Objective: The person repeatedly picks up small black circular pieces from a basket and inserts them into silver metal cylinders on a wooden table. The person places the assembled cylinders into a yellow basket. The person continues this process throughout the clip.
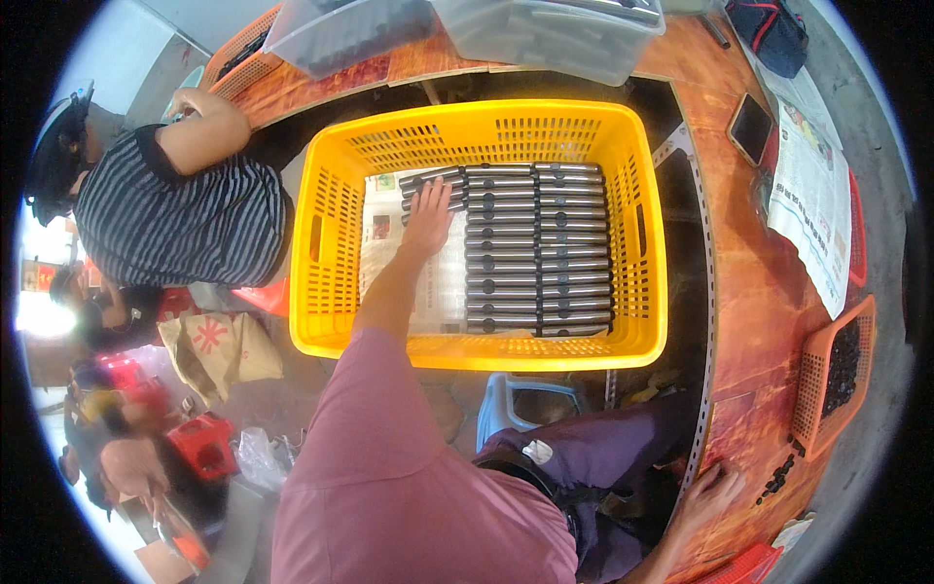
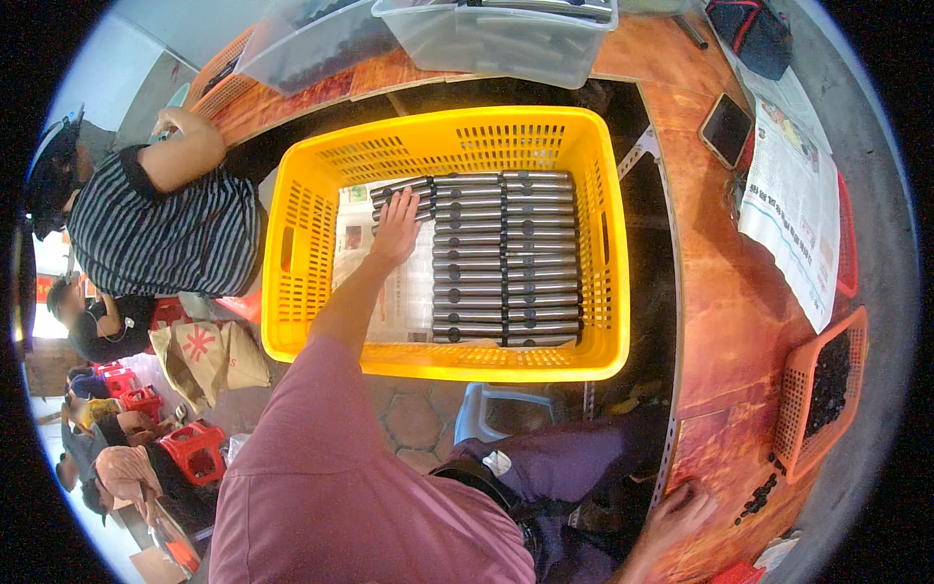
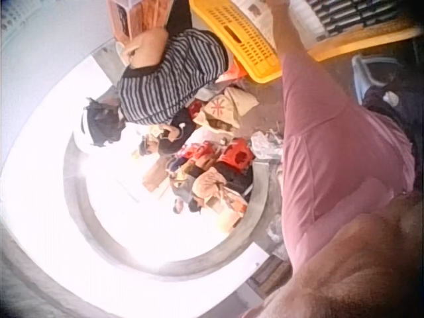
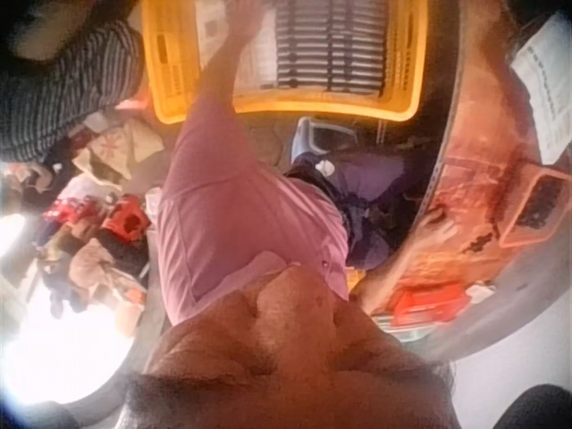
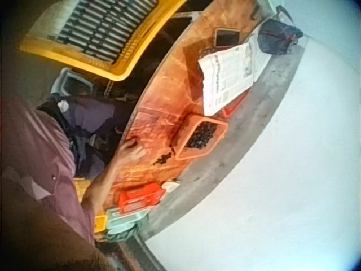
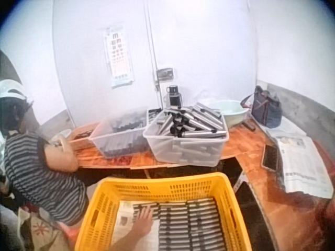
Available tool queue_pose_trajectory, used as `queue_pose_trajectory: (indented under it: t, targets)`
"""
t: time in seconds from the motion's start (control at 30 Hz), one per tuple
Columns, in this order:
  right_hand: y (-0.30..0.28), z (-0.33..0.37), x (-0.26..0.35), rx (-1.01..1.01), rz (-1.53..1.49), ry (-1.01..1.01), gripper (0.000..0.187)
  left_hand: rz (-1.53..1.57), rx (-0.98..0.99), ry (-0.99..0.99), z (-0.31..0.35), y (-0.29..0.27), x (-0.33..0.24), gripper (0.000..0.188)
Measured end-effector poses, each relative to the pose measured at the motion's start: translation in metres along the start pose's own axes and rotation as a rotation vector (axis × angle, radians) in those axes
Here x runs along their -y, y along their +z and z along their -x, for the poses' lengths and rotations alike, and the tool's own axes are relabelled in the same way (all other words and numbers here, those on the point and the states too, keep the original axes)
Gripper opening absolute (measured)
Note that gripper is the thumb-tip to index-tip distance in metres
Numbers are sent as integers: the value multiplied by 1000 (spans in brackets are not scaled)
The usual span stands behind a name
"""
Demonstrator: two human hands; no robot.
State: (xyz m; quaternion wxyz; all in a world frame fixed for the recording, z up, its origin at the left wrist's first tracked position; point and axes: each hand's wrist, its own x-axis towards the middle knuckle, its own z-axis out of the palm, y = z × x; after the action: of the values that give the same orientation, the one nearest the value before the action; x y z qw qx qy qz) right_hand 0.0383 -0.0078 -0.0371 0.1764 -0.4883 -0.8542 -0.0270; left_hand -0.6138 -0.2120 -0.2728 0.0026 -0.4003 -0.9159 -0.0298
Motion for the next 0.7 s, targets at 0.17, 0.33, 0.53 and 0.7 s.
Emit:
queue_pose_trajectory:
  t: [0.17, 0.33, 0.53, 0.7]
  targets:
    - [-3, -3, 7, -9, 26, 0, 11, -115, 56, 156, 5, -7, 24, 62]
    - [-1, -3, 5, -13, 7, -7, 12, -197, 55, 160, 3, -23, 18, 66]
    - [-1, 1, 2, 29, 1, 24, 12, 18, 82, -20, 7, -49, 20, 66]
    - [-2, 2, 1, 39, 39, 24, 13, 363, 15, -425, 25, -48, 52, 65]
